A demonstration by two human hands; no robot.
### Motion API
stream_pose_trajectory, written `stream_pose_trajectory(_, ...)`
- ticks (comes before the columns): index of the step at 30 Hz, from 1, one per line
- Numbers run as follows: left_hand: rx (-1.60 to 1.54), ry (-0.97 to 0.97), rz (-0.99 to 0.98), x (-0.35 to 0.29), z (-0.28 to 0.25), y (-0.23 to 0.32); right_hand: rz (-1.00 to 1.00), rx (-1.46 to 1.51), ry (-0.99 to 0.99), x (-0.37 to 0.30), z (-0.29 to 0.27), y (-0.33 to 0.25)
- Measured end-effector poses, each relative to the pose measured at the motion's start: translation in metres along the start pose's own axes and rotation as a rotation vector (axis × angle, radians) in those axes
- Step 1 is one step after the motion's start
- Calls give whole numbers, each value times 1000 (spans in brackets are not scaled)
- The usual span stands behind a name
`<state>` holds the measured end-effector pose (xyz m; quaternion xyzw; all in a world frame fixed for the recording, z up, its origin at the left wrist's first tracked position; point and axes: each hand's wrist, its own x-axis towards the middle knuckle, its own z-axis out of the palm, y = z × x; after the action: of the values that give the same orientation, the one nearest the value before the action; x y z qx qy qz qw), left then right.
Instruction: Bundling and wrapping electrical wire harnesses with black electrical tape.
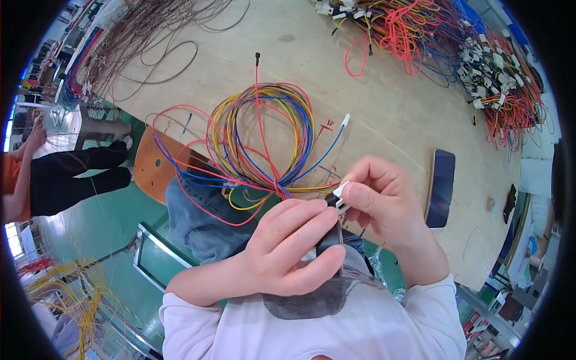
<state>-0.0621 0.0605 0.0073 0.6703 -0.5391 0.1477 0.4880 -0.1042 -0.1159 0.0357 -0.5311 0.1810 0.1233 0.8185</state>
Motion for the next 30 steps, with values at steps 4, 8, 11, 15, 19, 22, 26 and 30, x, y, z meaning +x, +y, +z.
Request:
stream_pose_trajectory(4,28,19,14,-8,4,-3,68,-22,46,3,0,0)
stream_pose_trajectory(8,33,-39,15,-7,-2,-3,77,55,16,5,-2,0)
stream_pose_trajectory(11,59,-98,37,-2,-6,-5,88,74,-16,6,-5,-1)
stream_pose_trajectory(15,116,-151,76,0,-8,-7,113,102,-29,8,-8,1)
stream_pose_trajectory(19,111,-93,47,-5,4,-1,121,174,-18,10,-4,8)
stream_pose_trajectory(22,153,10,5,-8,18,8,93,167,40,10,2,13)
stream_pose_trajectory(26,292,51,-134,-14,37,17,29,215,116,13,-2,25)
stream_pose_trajectory(30,308,-28,-118,-20,43,17,40,138,172,10,-5,24)
